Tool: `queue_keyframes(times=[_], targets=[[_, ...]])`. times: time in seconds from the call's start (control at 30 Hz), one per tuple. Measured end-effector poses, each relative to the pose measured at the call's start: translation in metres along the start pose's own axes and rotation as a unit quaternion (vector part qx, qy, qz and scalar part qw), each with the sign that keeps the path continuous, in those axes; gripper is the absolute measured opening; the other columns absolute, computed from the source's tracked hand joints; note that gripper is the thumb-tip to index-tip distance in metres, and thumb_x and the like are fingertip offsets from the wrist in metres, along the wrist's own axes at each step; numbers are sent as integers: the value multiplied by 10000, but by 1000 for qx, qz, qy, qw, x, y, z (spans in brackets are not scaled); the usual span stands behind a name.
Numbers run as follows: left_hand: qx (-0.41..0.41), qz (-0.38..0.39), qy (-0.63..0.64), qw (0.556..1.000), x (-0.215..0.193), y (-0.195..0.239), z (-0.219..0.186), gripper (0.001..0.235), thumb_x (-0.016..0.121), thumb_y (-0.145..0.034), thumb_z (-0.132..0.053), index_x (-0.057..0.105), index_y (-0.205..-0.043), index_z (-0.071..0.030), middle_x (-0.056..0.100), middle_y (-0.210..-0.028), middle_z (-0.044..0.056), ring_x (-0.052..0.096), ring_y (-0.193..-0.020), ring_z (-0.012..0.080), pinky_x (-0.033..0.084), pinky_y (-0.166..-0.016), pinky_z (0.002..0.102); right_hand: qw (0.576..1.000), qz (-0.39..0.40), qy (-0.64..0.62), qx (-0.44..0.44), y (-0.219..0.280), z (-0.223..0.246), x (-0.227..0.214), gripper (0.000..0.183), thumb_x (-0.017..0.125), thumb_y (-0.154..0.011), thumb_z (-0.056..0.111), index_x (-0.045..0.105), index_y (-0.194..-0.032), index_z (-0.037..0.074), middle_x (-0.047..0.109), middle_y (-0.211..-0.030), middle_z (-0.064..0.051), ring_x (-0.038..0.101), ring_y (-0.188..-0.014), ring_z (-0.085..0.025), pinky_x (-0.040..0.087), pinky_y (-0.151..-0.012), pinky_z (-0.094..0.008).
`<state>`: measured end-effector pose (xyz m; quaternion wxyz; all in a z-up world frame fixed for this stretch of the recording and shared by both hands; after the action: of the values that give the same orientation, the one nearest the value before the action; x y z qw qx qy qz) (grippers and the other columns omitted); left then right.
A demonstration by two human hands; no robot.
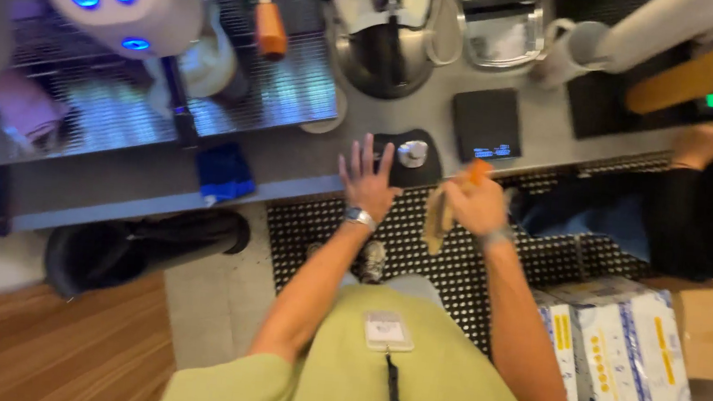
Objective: Preparing an espresso shot and steaming milk using a professional espresso machine and grinder, followed by cleaning the equipment.
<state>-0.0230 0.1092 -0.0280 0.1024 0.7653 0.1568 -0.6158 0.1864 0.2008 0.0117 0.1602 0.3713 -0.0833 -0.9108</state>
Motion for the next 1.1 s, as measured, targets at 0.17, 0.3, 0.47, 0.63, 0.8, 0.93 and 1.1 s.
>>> queue_keyframes(times=[0.17, 0.3, 0.47, 0.63, 0.8, 0.93, 1.1], targets=[[7, -156, 169, 973, -9, 29, 16, 611, 674, -901, -343, 493, -1481, -271, 351, -1523, 116, 385, -1396, 346, 326, -1109, 557, 992, 57, -100, -51, 34, 14, 11, 204, 652, -880, 226, 785, -1023, 169, 743, -878, -135, 711, -736, -253, 588, -558, -358], [-208, -88, 553, 802, -7, 66, 96, 258, 515, -1073, -316, 712, -1193, -202, 717, -1150, 61, 661, -1165, 254, 483, -1036, 388, 899, 172, -403, 11, 43, 53, 94, 379, 574, -905, 241, 657, -1215, 39, 702, -1027, -146, 713, -782, -207, 647, -536, -303], [-367, -24, 769, 522, -29, 110, 185, 324, 632, -982, -306, 594, -1242, -118, 665, -916, 110, 699, -535, 253, 628, -426, 364, 846, 276, -450, 75, 45, 107, 239, 410, 595, -941, 182, 594, -1342, 96, 671, -1107, -188, 727, -887, -278, 670, -682, -416], [-433, -169, 673, 575, -10, 77, 325, 490, 727, -919, -145, 490, -1343, -84, 649, -1048, 199, 703, -470, 299, 620, -356, 360, 786, 359, -481, 147, 72, 178, 314, 281, 631, -994, 268, 525, -1167, 74, 712, -1135, -224, 746, -880, -306, 665, -735, -413], [-379, -208, 811, 393, -34, 45, 428, 642, 521, -970, 7, 231, -1522, 162, 327, -1469, 479, 505, -1206, 635, 526, -916, 634, 856, 403, -307, 101, 120, 218, 303, 333, 671, -976, 211, 622, -1280, 84, 729, -991, -230, 741, -802, -287, 646, -659, -394], [-406, -289, 735, 460, 45, 5, 502, 389, 660, -719, 189, 584, -1097, 241, 582, -1012, 439, 636, -819, 645, 593, -660, 717, 882, 402, -237, 67, 133, 209, 293, 266, 676, -970, 228, 666, -1200, 94, 443, -485, 30, 386, -331, -39, 343, -262, -186], [-407, -172, 480, 758, -8, 11, 466, 571, 798, -719, -271, 668, -1206, -4, 694, -1217, 219, 634, -1231, 378, 533, -1047, 499, 882, 343, -305, 106, 123, 178, 289, 257, 466, -1080, 299, 612, -1123, 91, 220, -502, 49, 242, -337, -109, 248, -327, -261]])
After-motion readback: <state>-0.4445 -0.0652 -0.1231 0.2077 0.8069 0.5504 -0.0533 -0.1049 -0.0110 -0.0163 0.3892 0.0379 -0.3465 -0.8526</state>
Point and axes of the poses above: each hand's wrist, its own y-axis away from the middle knuckle, its own x-axis out of the palm, z = x × y, the point moved 6 cm from there along -y, towards the middle knuckle
